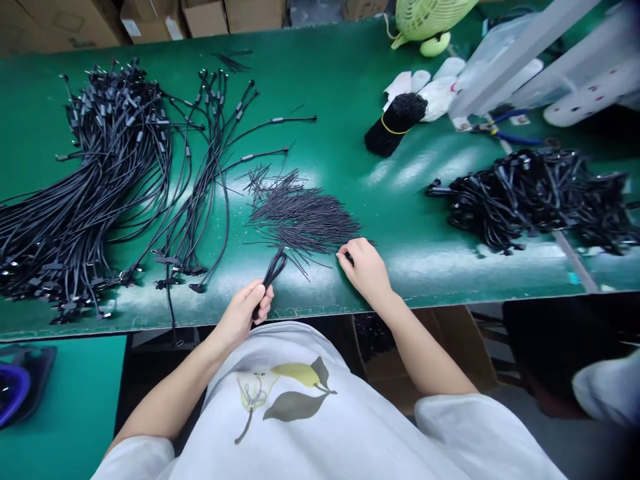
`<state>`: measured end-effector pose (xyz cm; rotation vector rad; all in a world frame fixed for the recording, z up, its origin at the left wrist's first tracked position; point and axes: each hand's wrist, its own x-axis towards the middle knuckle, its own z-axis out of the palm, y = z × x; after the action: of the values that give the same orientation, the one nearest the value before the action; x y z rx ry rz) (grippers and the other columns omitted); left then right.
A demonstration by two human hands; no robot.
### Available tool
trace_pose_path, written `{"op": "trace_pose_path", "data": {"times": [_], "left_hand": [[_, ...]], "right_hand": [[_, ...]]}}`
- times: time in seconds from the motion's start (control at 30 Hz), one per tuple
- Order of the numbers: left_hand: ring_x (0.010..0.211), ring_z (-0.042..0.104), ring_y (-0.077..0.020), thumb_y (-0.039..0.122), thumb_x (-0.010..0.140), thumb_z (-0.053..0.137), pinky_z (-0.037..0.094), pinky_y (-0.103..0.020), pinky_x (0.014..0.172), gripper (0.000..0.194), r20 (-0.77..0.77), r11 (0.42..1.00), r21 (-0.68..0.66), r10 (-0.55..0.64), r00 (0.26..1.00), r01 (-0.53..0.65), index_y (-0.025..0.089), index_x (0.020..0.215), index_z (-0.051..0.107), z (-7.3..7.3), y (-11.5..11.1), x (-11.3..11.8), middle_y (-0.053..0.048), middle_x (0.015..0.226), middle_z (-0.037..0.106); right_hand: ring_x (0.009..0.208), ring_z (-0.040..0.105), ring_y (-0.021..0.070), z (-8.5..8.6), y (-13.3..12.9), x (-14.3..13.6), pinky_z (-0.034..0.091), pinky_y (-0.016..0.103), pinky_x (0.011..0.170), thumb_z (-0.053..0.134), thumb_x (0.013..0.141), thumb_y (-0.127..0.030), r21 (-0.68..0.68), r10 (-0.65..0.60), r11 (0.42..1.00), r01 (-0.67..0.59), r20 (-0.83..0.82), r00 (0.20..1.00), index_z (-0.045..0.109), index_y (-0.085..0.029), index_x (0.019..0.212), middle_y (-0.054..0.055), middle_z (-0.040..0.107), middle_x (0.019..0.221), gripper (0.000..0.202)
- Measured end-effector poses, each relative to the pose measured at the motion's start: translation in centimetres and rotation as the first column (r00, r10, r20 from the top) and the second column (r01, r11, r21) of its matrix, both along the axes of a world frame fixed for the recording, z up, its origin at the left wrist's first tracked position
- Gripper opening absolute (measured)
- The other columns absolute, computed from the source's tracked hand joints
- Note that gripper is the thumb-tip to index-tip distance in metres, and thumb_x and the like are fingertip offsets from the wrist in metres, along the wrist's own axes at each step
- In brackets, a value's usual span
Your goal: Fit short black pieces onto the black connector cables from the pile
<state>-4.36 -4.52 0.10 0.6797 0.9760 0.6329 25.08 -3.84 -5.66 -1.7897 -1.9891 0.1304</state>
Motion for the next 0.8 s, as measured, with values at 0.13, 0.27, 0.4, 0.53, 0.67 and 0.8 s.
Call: {"op": "trace_pose_path", "data": {"times": [0.13,0.27,0.4,0.53,0.67,0.8], "left_hand": [[0.049,0.033,-0.0043,0.048,0.078,0.068,0.023,-0.016,0.042,0.037,0.075,1.0,0.003,0.03,0.997,-0.03,0.014,0.08,0.055,0.2,0.0,1.6,0.006,0.061,0.039],[0.049,0.034,-0.0041,0.05,0.077,0.069,0.021,-0.016,0.042,0.041,0.101,0.998,0.016,0.051,0.994,-0.053,0.013,0.091,0.059,0.1,-0.2,2.2,0.006,0.062,0.04],[0.049,0.036,-0.0052,0.051,0.077,0.068,0.021,-0.016,0.042,0.056,0.126,0.999,0.021,0.036,0.991,-0.039,0.016,0.119,0.052,-0.4,-0.5,2.3,0.006,0.065,0.043],[0.051,0.039,-0.0063,0.049,0.087,0.055,0.027,-0.018,0.045,0.054,-0.024,0.98,0.195,0.046,0.999,-0.04,0.016,0.129,0.052,-1.4,-0.7,1.5,0.004,0.069,0.046],[0.062,0.048,-0.0111,0.037,0.096,0.04,0.044,-0.025,0.064,0.045,-0.374,0.832,0.55,0.167,0.912,0.073,0.016,0.133,0.054,-1.9,-0.5,0.5,-0.001,0.077,0.055],[0.076,0.055,-0.0169,0.028,0.096,0.037,0.046,-0.031,0.081,0.043,-0.565,0.696,0.65,0.175,0.807,0.304,0.019,0.134,0.055,-1.6,0.4,-0.4,-0.006,0.087,0.061]], "right_hand": [[0.081,0.054,0.0228,1.1,-0.1,0.6,0.043,0.035,0.073,0.047,0.092,-0.025,0.023,-0.093,0.995,0.092,0.038,0.995,0.059,-0.017,0.085,0.01,0.058,0.088,0.016],[0.072,0.052,0.0183,3.5,-1.0,-2.2,0.041,0.031,0.067,0.05,0.092,-0.028,0.01,-0.11,0.993,0.114,-0.197,0.974,0.058,-0.019,0.086,0.005,0.058,0.082,0.014],[0.069,0.055,0.0146,4.4,-1.5,-8.4,0.043,0.026,0.064,0.055,0.091,-0.026,-0.15,0.183,0.937,-0.315,-0.558,0.809,0.059,-0.02,0.082,0.001,0.059,0.076,0.011],[0.065,0.054,0.0132,4.1,-1.5,-12.2,0.042,0.025,0.061,0.052,0.092,-0.022,-0.073,0.246,0.934,-0.349,-0.576,0.779,0.059,-0.019,0.086,0.0,0.059,0.074,0.01],[0.062,0.049,0.0151,4.4,-0.9,-12.8,0.036,0.03,0.06,0.049,0.094,-0.018,0.226,0.42,0.883,-0.412,0.013,0.908,0.062,-0.017,0.085,0.003,0.057,0.068,0.016],[0.071,0.051,0.0182,5.6,0.5,-12.4,0.037,0.035,0.067,0.043,0.092,-0.008,0.293,0.532,0.653,-0.698,0.479,0.698,0.066,-0.012,0.091,0.008,0.063,0.081,0.023]]}}
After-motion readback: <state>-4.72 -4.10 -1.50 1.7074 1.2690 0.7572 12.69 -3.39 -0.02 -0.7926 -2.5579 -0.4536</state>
